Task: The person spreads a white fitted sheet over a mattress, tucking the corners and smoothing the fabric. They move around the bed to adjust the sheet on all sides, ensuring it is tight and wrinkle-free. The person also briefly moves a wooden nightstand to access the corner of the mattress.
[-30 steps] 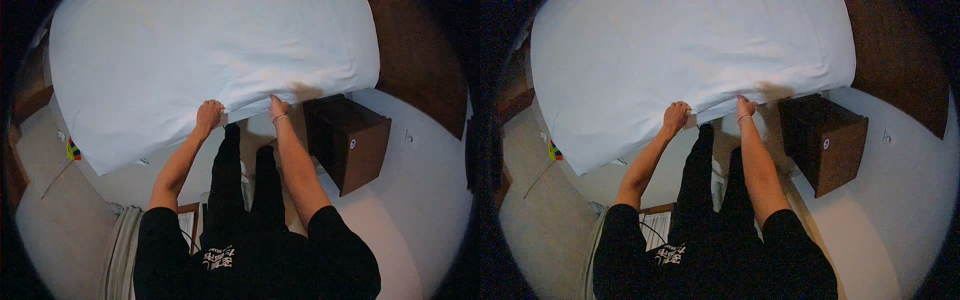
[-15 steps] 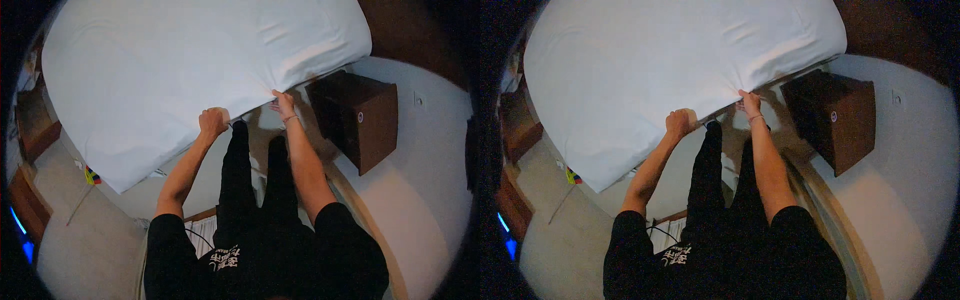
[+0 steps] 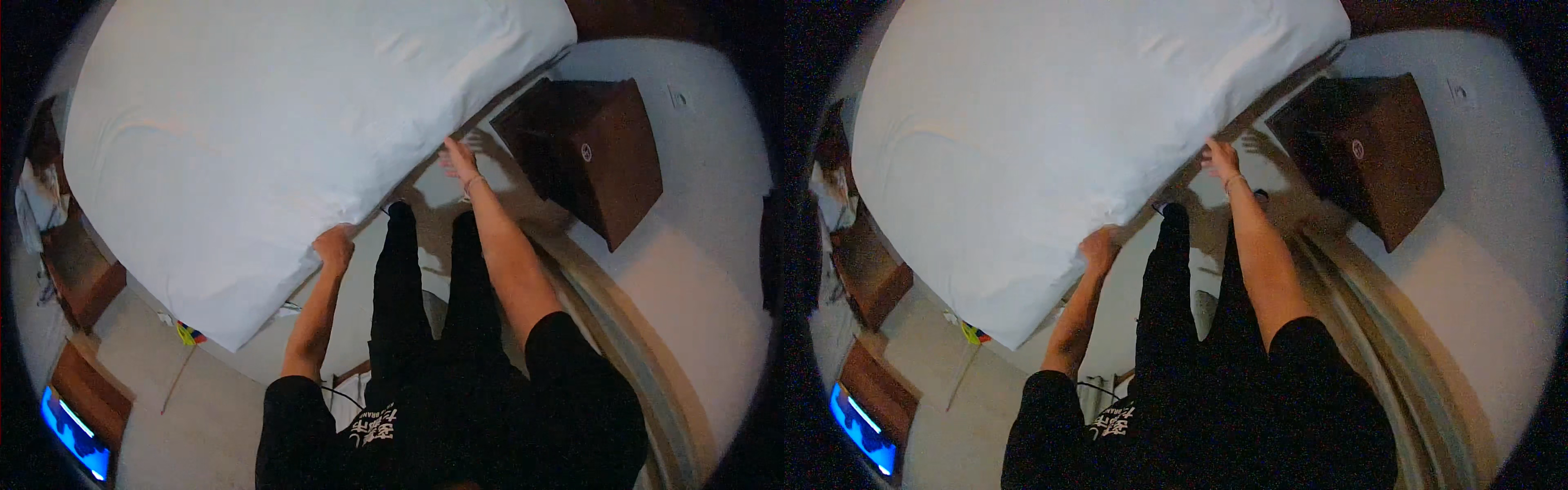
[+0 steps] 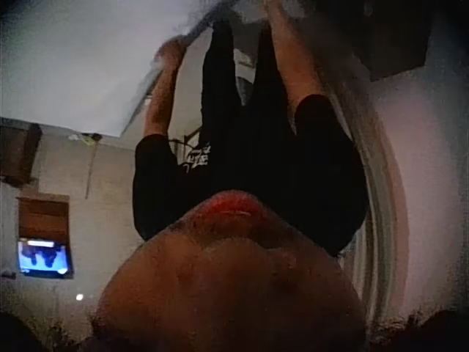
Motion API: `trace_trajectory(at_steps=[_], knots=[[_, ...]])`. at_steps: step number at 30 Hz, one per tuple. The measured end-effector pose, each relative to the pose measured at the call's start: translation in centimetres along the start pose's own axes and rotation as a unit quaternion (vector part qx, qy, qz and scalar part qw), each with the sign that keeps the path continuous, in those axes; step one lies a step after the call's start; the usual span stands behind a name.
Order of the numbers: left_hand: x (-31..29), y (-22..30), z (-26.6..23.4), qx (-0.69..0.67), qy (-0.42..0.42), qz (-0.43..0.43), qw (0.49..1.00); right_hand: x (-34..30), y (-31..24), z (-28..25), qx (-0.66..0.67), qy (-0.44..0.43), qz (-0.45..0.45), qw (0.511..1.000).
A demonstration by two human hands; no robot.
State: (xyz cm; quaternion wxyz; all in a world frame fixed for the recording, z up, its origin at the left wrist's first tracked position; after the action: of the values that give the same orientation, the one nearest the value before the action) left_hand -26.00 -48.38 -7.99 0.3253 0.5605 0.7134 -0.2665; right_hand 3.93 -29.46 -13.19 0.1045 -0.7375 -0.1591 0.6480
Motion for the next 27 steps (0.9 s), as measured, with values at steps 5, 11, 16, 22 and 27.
trace_trajectory(at_steps=[5,11,16,22,27], knots=[[2.0,-2.3,-0.6,-0.118,-0.022,0.065,0.991,1.0,-3.2,1.8,-0.107,-0.016,-0.042,0.993],[0.4,-3.2,-0.4,-0.015,-0.097,0.152,0.984,1.4,-2.0,1.0,-0.137,0.057,-0.043,0.988],[-0.3,-7.0,0.3,0.083,-0.007,0.065,0.994,1.5,2.4,-2.2,-0.077,0.057,-0.016,0.995],[1.4,-9.0,5.7,0.032,0.027,0.066,0.997,-2.4,5.5,-2.9,-0.193,-0.006,0.089,0.977],[-1.2,-9.9,5.0,-0.054,-0.010,0.130,0.990,-3.8,9.2,-2.2,-0.153,-0.012,0.072,0.986]])
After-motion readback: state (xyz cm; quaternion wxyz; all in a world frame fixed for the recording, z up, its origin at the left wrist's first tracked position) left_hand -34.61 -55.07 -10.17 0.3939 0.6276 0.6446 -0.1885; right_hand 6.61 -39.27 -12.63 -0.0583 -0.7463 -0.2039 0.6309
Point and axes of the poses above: each hand's wrist, its own x-axis towards the middle knuckle, its own z-axis out of the palm, y = z × x, the point moved 3 cm from there along x, towards the middle knuckle, and after that the axes turned 6 degrees about z, right-handed, at the moved point
